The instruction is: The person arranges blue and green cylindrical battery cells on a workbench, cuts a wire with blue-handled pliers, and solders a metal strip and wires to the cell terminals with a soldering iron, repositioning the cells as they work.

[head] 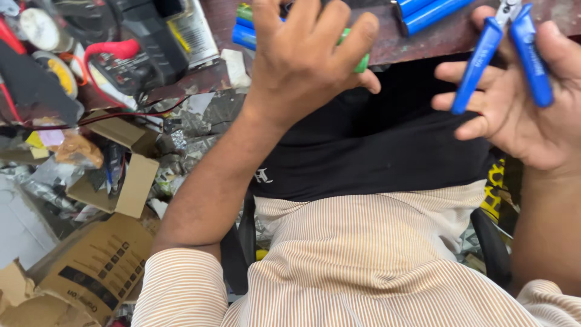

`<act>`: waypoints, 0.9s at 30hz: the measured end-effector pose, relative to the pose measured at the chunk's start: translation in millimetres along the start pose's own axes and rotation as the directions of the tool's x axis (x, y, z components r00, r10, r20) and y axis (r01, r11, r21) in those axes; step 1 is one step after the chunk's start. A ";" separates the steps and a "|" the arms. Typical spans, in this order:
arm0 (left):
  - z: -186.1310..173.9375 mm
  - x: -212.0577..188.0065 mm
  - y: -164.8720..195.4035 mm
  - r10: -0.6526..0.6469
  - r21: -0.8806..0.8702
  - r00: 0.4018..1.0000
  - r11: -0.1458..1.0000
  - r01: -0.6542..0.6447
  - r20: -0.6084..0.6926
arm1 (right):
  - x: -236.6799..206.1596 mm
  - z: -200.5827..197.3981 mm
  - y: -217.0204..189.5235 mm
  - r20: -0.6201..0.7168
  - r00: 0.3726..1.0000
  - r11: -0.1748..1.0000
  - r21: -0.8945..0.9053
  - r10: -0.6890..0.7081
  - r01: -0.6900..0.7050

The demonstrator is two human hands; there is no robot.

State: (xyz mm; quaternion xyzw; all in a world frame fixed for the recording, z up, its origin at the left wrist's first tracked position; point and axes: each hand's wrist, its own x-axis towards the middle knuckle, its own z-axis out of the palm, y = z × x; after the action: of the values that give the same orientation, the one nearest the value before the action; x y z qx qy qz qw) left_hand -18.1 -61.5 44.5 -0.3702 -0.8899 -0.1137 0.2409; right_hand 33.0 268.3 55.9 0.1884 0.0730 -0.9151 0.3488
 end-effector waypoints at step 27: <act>-27.3 9.8 5.2 0.000 0.024 0.995 1.000 -0.002 0.103 | -35.2 -1.8 -39.3 0.209 0.801 -0.568 -0.801 -0.561 -0.189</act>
State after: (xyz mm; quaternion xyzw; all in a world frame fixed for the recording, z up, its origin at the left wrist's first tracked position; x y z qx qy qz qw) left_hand -11.0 -62.3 73.1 -0.3732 -0.9023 -0.0837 0.1989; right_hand 31.5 319.6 68.3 -0.0376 0.9323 -0.3506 0.0806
